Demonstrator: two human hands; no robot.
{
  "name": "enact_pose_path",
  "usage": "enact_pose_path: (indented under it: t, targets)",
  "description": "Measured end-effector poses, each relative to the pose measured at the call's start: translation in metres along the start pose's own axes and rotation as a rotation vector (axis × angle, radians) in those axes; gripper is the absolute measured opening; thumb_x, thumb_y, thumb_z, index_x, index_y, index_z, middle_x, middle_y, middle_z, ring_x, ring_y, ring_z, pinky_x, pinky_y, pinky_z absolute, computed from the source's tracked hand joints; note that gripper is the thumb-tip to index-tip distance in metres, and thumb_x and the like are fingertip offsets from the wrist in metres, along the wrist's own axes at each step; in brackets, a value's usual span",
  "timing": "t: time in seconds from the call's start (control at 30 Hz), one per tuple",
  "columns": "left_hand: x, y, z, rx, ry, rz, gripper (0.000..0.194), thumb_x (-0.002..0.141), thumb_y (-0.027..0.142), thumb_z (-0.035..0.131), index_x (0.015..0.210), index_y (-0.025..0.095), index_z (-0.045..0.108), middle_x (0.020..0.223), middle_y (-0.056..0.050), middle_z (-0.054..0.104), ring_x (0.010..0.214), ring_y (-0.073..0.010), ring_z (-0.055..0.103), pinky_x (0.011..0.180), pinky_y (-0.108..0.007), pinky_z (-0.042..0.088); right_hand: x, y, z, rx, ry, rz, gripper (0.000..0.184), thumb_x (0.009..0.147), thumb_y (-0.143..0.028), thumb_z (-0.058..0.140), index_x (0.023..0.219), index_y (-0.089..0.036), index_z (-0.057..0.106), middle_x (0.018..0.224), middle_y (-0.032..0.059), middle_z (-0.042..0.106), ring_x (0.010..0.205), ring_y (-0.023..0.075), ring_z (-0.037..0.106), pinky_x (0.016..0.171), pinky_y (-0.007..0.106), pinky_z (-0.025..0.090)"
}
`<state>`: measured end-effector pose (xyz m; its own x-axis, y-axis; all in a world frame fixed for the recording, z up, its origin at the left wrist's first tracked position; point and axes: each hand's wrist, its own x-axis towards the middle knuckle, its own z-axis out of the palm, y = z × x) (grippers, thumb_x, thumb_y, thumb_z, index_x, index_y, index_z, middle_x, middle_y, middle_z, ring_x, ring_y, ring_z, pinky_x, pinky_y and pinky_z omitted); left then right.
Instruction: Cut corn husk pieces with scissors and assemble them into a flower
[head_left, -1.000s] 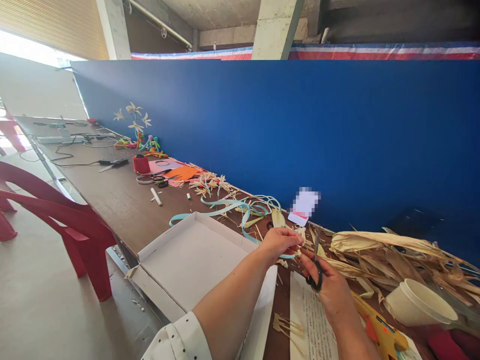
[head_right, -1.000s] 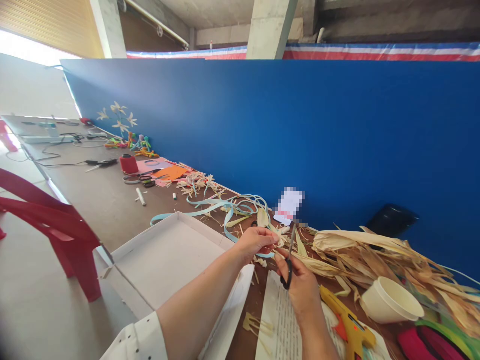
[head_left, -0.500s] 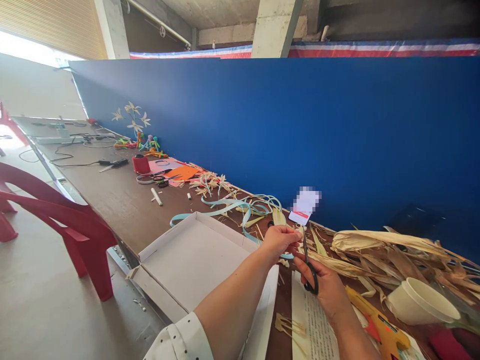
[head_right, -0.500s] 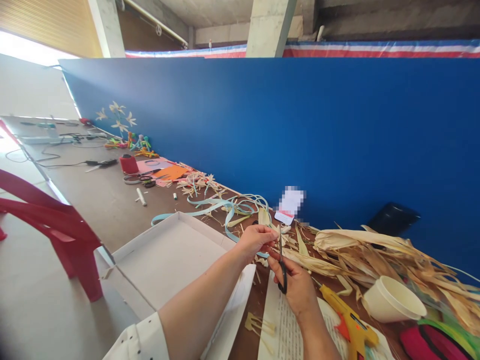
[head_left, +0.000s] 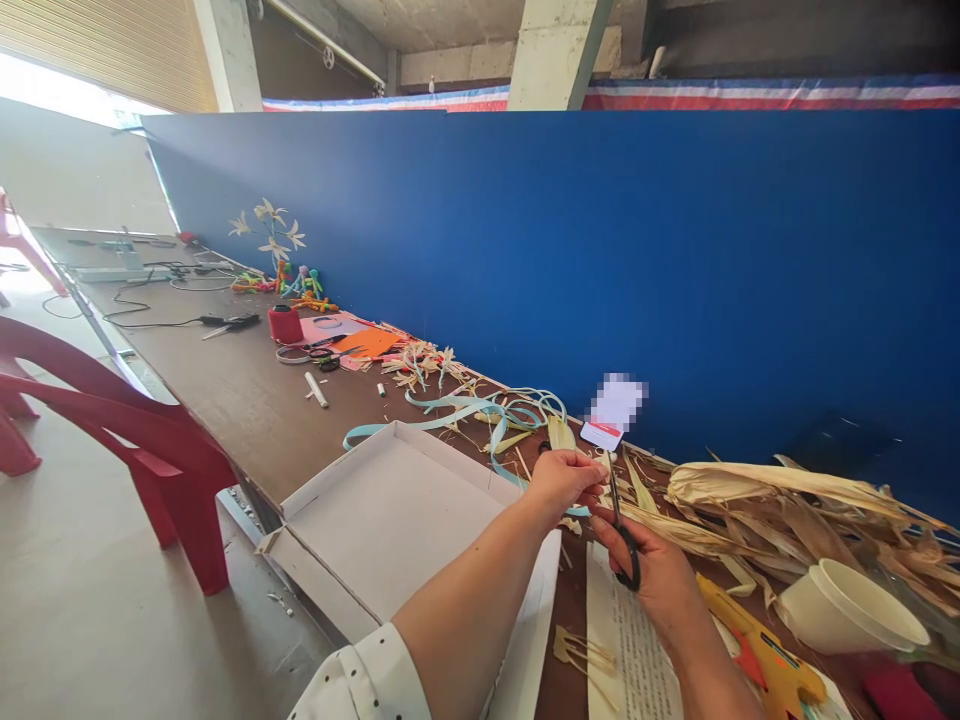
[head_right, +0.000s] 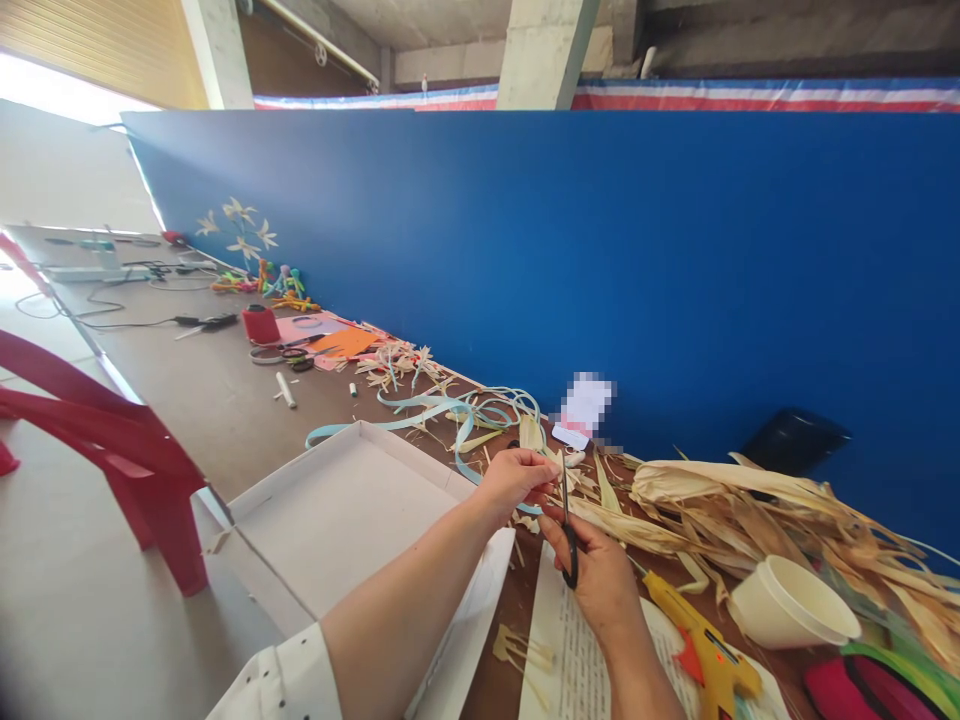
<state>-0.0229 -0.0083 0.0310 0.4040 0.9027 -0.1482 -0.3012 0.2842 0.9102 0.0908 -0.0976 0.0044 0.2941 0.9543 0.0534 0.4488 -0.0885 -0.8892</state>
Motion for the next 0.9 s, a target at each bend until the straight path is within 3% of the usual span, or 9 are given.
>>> enact_pose_path:
  t: [0.43, 0.63, 0.77, 0.9]
  targets:
    - [-0.003, 0.006, 0.000, -0.039, 0.011, -0.007, 0.008, 0.074, 0.012, 0.062, 0.067, 0.010, 0.060, 0.057, 0.001, 0.057, 0.049, -0.0052, 0.051, 0.048, -0.017, 0.043, 0.002, 0.003, 0.002, 0.064, -0.017, 0.000, 0.039, 0.073, -0.055, 0.062, 0.087, -0.019, 0.070, 0.055, -0.0028, 0.052, 0.054, 0.0127, 0.044, 0.052, 0.025, 0.032]
    - [-0.003, 0.005, -0.003, -0.036, -0.046, -0.014, 0.009, 0.070, 0.018, 0.069, 0.071, 0.011, 0.063, 0.060, 0.001, 0.059, 0.052, -0.0056, 0.054, 0.051, -0.017, 0.044, 0.001, 0.000, 0.000, 0.105, 0.212, 0.055, 0.048, 0.069, -0.057, 0.065, 0.100, -0.020, 0.071, 0.057, -0.0024, 0.056, 0.057, 0.0138, 0.049, 0.054, 0.025, 0.037]
    - [0.000, -0.001, -0.004, -0.010, -0.174, -0.031, 0.013, 0.067, 0.018, 0.070, 0.074, 0.012, 0.061, 0.070, -0.002, 0.064, 0.061, -0.0093, 0.060, 0.055, -0.020, 0.048, 0.003, 0.001, -0.003, 0.234, 0.434, 0.007, 0.057, 0.066, -0.053, 0.070, 0.114, -0.023, 0.066, 0.077, 0.0005, 0.065, 0.064, 0.0141, 0.054, 0.056, 0.024, 0.040]
    - [0.002, -0.010, -0.004, 0.131, -0.320, -0.064, 0.015, 0.065, 0.017, 0.070, 0.075, 0.012, 0.060, 0.062, 0.000, 0.060, 0.056, -0.0092, 0.058, 0.054, -0.022, 0.048, 0.004, 0.004, -0.005, 0.395, 0.456, -0.052, 0.066, 0.064, -0.046, 0.074, 0.124, -0.024, 0.059, 0.088, 0.0024, 0.067, 0.064, 0.0131, 0.055, 0.054, 0.023, 0.042]
